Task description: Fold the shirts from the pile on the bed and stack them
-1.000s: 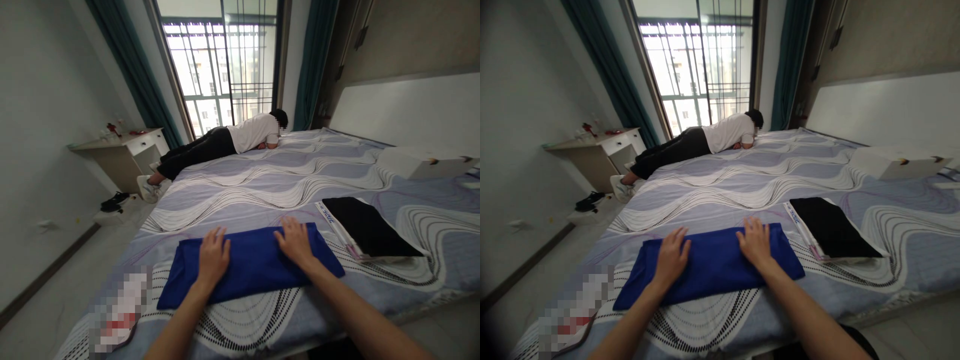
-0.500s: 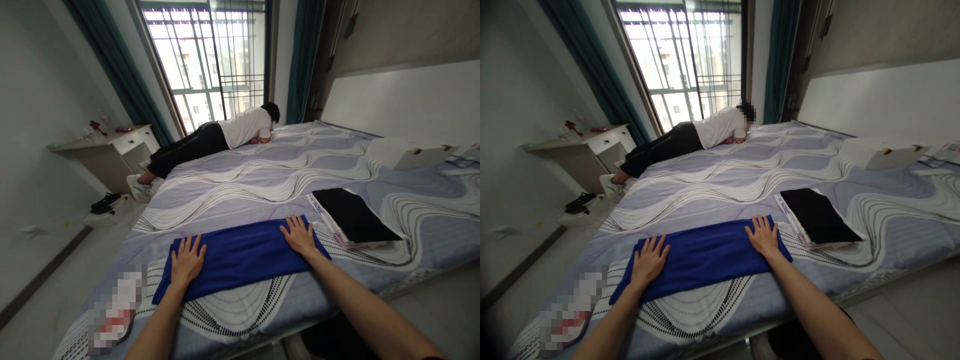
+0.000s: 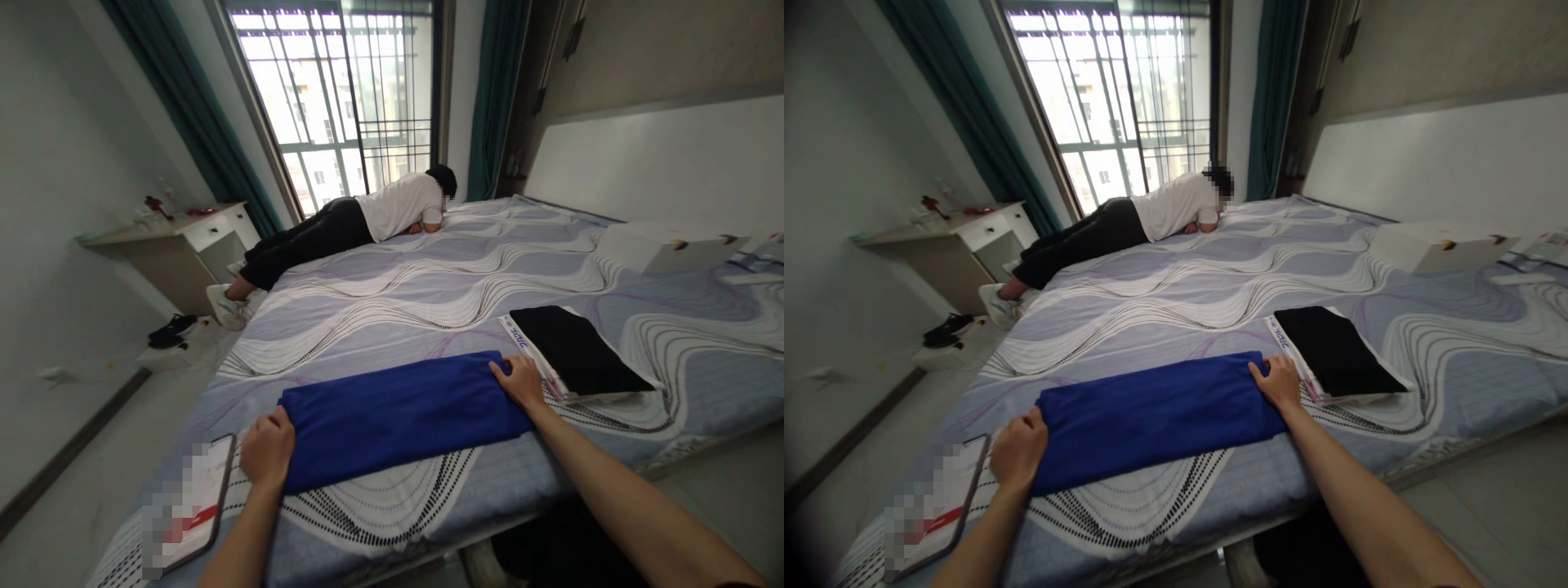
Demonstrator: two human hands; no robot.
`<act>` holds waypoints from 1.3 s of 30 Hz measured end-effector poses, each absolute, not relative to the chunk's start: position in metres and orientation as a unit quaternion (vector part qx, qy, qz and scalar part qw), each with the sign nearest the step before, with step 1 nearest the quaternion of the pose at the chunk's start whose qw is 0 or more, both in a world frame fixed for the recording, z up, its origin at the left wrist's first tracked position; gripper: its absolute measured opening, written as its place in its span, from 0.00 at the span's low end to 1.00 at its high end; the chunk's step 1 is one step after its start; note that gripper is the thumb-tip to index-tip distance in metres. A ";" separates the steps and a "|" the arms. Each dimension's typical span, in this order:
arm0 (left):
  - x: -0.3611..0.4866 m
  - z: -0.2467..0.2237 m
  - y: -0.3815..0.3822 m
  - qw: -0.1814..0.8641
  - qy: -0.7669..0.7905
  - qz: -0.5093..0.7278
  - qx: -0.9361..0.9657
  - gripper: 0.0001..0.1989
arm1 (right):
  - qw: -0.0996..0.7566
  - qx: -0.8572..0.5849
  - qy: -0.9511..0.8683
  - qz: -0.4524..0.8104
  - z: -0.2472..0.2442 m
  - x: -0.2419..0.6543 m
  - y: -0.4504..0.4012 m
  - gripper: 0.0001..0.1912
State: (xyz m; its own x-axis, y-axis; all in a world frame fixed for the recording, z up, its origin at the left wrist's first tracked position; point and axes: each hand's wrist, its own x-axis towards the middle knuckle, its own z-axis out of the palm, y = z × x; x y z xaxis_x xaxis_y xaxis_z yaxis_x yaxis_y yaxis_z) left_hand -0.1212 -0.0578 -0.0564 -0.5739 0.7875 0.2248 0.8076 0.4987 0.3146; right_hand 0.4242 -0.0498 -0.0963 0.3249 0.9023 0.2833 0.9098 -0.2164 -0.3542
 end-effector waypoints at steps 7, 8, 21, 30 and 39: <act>-0.120 -0.048 -0.054 -0.029 -0.869 -0.115 -0.480 0.40 | 0.127 -0.795 -0.593 -0.021 -0.086 0.417 -0.048 0.22; -0.123 -0.046 -0.052 -0.036 -0.874 -0.124 -0.469 0.39 | 0.124 -0.798 -0.589 -0.019 -0.086 0.416 -0.048 0.22; -0.017 -0.049 -0.074 0.049 -0.680 -0.123 -0.721 0.27 | 0.149 -0.855 -0.494 0.058 -0.039 0.365 -0.043 0.35; -0.037 -0.056 -0.061 -0.001 -0.724 -0.072 -0.686 0.30 | 0.126 -0.681 -0.720 0.045 -0.069 0.252 -0.082 0.32; -0.081 -0.058 -0.044 -0.007 -0.739 -0.057 -0.671 0.31 | 0.084 -0.775 -0.625 0.045 -0.075 0.345 -0.052 0.35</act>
